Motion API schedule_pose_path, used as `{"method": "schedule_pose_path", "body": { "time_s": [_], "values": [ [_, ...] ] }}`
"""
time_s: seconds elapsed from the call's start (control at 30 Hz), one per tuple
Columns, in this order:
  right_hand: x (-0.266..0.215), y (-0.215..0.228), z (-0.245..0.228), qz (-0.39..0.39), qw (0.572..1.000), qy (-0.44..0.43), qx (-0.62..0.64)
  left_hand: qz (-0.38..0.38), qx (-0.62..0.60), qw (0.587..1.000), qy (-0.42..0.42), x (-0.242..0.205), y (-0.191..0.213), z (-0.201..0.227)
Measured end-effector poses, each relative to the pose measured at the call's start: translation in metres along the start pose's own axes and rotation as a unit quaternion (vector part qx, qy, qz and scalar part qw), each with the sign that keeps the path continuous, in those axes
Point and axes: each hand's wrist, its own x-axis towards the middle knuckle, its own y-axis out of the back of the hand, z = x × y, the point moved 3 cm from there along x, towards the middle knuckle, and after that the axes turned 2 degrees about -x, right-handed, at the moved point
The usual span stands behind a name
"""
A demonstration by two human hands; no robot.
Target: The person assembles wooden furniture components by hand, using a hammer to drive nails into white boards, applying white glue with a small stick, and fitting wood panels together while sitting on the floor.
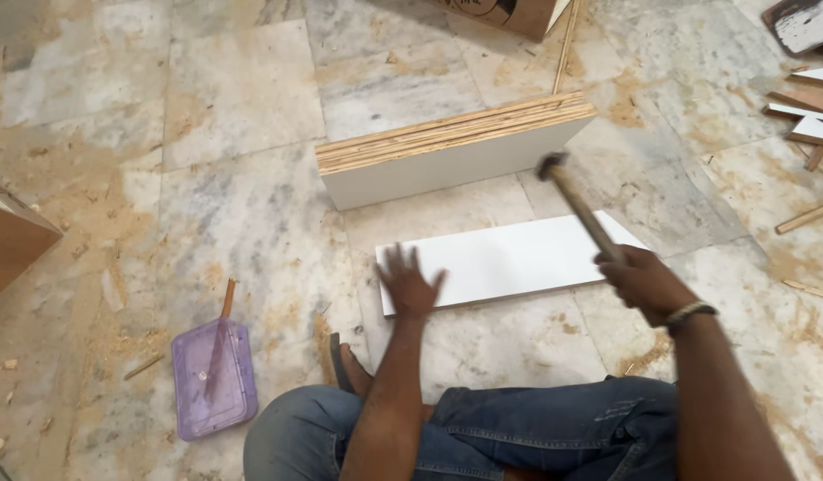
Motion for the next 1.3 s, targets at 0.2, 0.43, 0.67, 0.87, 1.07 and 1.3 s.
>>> {"method": "schedule_pose_path", "body": {
  "time_s": [0.2,0.43,0.67,0.87,1.07,1.3],
  "values": [
    [0.017,0.055,0.074,0.083,0.985,-0.100,0.116,-0.220,0.078,0.967,-0.102,-0.031,-0.003,0.059],
    [0.042,0.058,0.113,0.115,0.948,-0.178,0.236,-0.107,0.104,0.979,-0.138,-0.025,-0.034,0.038],
    [0.046,0.057,0.125,0.075,0.972,-0.085,0.208,-0.116,0.127,0.984,-0.047,-0.012,-0.004,-0.055],
    [0.030,0.049,0.080,0.051,0.981,-0.087,0.165,-0.278,0.188,0.935,0.113,0.007,0.041,-0.093],
    [0.017,0.042,0.052,0.006,0.983,-0.057,0.172,-0.230,0.066,0.947,-0.212,-0.007,-0.018,0.051],
    [0.003,0.049,0.043,0.016,0.982,-0.031,0.183,-0.203,-0.008,0.888,-0.412,0.013,-0.081,0.215]
  ]
}}
